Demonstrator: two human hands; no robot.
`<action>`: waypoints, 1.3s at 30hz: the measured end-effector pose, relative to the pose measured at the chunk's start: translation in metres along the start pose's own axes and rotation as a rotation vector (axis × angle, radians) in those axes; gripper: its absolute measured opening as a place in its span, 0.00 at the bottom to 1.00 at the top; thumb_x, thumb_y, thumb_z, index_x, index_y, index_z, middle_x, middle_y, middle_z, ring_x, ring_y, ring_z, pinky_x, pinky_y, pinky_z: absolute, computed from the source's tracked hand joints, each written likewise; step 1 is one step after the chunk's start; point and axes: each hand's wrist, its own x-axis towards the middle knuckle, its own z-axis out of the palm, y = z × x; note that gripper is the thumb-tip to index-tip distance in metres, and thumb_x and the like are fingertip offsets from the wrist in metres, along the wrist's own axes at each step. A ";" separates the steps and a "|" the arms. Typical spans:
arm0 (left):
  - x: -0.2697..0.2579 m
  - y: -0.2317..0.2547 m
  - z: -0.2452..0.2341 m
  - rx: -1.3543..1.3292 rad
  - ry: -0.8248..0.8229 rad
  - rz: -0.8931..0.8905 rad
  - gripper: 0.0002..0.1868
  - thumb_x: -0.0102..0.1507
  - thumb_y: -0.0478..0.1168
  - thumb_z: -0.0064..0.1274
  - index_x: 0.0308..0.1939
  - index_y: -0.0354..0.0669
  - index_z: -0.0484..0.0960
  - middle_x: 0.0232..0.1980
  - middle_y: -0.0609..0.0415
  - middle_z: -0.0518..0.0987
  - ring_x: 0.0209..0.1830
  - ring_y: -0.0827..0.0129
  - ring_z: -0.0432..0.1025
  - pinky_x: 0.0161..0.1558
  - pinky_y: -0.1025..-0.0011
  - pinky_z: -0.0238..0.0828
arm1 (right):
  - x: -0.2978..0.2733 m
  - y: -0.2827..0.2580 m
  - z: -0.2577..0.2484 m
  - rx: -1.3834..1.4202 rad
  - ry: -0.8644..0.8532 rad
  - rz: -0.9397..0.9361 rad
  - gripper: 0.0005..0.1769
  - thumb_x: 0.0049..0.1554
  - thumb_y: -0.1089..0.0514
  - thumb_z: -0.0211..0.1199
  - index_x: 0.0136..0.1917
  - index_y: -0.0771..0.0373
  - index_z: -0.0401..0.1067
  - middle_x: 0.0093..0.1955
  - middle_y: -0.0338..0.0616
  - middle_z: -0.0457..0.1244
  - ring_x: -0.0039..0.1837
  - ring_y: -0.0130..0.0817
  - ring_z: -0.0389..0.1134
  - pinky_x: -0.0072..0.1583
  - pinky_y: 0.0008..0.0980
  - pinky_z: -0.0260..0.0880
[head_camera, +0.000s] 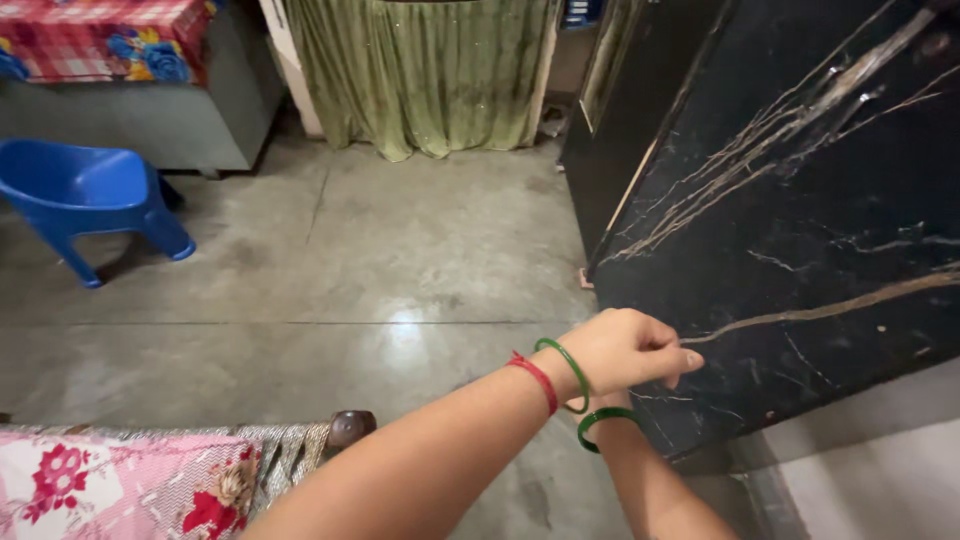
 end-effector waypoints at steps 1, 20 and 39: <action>0.001 -0.001 0.000 -0.005 -0.006 0.005 0.25 0.61 0.61 0.52 0.27 0.46 0.87 0.28 0.56 0.84 0.32 0.68 0.79 0.41 0.68 0.75 | -0.004 0.015 0.004 -0.078 0.131 -0.126 0.27 0.67 0.44 0.39 0.75 0.55 0.55 0.75 0.42 0.56 0.76 0.33 0.54 0.74 0.39 0.51; 0.018 -0.018 -0.103 0.055 0.068 -0.131 0.34 0.58 0.72 0.46 0.23 0.48 0.86 0.25 0.55 0.85 0.30 0.63 0.82 0.39 0.66 0.78 | 0.090 -0.035 0.039 1.469 -0.253 0.059 0.22 0.69 0.46 0.46 0.72 0.56 0.58 0.65 0.40 0.59 0.67 0.32 0.60 0.68 0.40 0.59; -0.103 -0.085 -0.397 0.130 0.904 -0.607 0.32 0.62 0.67 0.48 0.27 0.43 0.88 0.25 0.48 0.83 0.28 0.61 0.78 0.37 0.63 0.75 | 0.332 -0.333 0.208 1.335 -1.015 -0.121 0.22 0.65 0.50 0.54 0.69 0.58 0.63 0.58 0.40 0.62 0.60 0.30 0.63 0.61 0.37 0.64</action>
